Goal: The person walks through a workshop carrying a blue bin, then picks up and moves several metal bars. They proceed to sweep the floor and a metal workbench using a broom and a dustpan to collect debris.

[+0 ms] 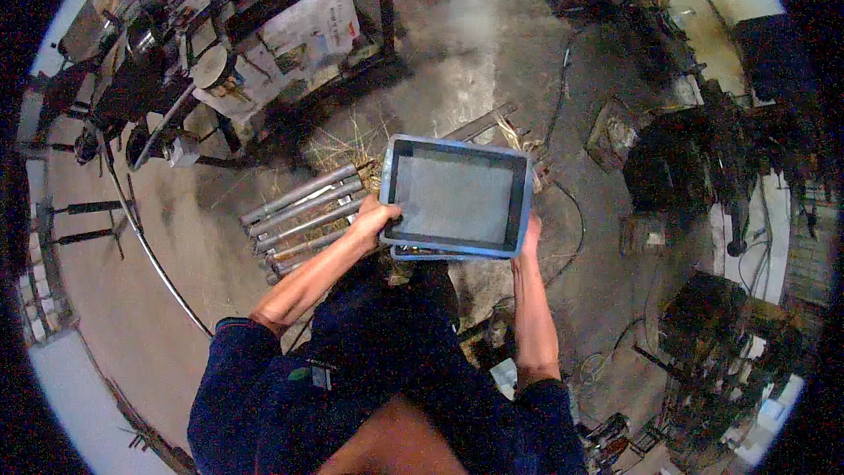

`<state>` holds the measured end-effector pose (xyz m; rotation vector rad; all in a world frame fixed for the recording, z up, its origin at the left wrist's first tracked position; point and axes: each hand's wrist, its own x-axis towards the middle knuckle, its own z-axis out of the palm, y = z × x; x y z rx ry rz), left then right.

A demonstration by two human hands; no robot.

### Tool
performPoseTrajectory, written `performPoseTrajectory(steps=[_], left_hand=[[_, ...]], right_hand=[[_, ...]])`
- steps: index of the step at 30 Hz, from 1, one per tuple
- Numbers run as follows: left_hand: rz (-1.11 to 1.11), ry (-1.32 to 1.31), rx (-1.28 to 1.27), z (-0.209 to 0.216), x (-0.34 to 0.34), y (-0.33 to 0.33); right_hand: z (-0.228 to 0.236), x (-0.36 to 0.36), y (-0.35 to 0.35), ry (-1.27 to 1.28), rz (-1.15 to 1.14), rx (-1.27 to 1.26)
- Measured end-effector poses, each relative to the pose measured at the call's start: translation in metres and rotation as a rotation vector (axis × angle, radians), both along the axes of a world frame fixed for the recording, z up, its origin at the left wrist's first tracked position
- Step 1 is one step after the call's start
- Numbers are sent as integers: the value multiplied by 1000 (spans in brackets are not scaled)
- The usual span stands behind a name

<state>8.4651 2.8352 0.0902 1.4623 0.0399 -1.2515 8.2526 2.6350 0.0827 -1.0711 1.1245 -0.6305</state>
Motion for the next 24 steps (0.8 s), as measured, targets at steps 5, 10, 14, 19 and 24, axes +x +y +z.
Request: performPoseTrajectory(steps=[5,10,14,19,24], left_hand=[[83,-74,-1,-32,-18,-53],[103,-108,51,-48,-30,-89],[40,-118,102,-37,-32,-82],[-31,-249,141,-22,-29,-100],[-171,-382,154,-25,-18,-93]], right_hand=[[-38,16,-102,-20,152,33],[-80,23,-164,163,261,56],[-71,10,-154,-91,303,171],[-40,1,-152,68,153,63],[-56,-53,-135,120,-16,174]])
